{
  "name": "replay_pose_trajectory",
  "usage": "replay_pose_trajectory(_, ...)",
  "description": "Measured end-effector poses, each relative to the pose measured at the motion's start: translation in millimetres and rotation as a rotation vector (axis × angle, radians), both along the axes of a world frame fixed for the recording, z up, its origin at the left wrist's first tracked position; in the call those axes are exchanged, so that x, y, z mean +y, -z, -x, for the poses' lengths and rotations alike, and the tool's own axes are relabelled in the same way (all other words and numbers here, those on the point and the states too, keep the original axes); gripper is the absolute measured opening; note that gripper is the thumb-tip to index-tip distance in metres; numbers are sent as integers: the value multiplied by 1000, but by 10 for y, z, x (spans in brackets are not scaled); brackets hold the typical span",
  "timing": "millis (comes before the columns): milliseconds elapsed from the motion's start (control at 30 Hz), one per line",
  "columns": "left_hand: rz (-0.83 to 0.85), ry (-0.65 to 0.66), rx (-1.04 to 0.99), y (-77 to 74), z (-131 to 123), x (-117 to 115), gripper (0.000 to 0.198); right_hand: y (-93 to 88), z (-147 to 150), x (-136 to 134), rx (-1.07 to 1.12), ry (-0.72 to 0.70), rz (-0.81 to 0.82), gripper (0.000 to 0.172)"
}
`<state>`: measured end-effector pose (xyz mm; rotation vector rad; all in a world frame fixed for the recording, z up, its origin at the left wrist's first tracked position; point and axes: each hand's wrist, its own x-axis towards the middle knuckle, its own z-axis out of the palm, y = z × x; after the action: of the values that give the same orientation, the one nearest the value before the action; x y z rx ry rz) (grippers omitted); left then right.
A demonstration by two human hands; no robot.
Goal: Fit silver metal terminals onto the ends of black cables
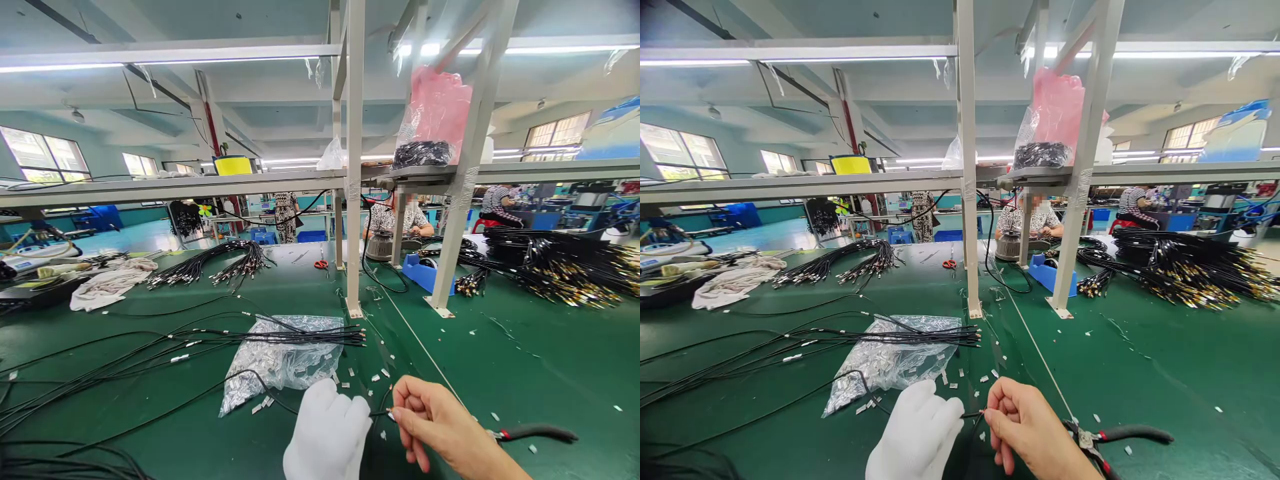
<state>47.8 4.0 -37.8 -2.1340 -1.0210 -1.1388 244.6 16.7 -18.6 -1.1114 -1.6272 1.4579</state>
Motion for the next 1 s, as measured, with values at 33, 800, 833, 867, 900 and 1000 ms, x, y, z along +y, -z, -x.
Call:
replay_pose_trajectory(33, 2, 5, -7, 7, -1, -5, 17, -4, 19, -16, -4, -3, -4, 28)
replay_pose_trajectory(800, -53, -79, -12, 137, 13, 77, 20, -39, 31, 23, 95, 49, -90, 32)
replay_pose_trajectory(833, -53, -80, 8, 143, 11, 82, 20, -9, 41, 30, 59, 50, -109, 29)
replay_pose_trajectory(867, -50, -83, 20, 152, 9, 86, 19, 20, 47, 37, 20, 59, -128, 29)
replay_pose_trajectory(900, -41, -93, 29, 164, 7, 89, 19, 48, 51, 44, -16, 69, -143, 30)
replay_pose_trajectory(1000, -4, -145, 66, 209, -2, 90, 19, 110, 67, 49, -61, 102, -132, 35)
